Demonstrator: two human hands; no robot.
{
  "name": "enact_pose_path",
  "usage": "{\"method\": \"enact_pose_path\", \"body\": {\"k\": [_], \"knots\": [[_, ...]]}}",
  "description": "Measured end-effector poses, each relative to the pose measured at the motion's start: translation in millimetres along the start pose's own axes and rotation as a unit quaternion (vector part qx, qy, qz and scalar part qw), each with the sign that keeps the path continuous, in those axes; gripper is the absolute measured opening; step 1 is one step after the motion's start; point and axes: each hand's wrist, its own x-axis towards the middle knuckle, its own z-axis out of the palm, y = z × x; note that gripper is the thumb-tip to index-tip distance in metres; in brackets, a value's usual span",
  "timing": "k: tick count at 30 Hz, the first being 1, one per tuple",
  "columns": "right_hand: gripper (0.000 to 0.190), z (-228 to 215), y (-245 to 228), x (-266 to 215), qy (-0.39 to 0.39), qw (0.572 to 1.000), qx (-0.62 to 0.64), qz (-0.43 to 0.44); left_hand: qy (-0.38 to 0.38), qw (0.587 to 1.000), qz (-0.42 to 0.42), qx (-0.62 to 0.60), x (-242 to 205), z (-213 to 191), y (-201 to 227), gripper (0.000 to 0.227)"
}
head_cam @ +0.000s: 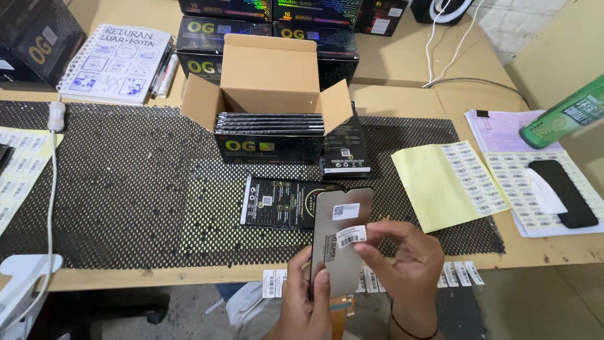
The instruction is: The person picks up a smartphone screen assembly, removes a protective plastic film from the back, and applies a small white sticker to the assembly before placing it back into a cardboard box.
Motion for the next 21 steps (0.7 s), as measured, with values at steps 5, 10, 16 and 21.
{"method": "enact_pose_path", "body": {"k": [5, 10, 16, 21], "knots": [[0.025, 15.0, -9.8, 6.6, 0.047, 0.998, -0.043, -0.021, 0.028, 0.998, -0.040, 0.033, -0.1, 9.9, 10.9, 0.050], [0.022, 25.0, -11.0, 2.2, 0.085, 0.996, -0.013, -0.024, 0.030, 0.997, 0.040, 0.062, -6.2, 19.3, 4.2, 0.049], [0.023, 26.7, -11.6, 8.3, 0.101, 0.990, -0.030, -0.089, 0.212, 0.956, -0.102, 0.174, -16.1, 40.6, -5.8, 0.050], [0.033, 21.5, 3.7, 8.9, 0.089, 0.992, 0.071, -0.050, 0.272, 0.962, 0.023, 0.015, -15.4, 58.9, -27.9, 0.043]]}}
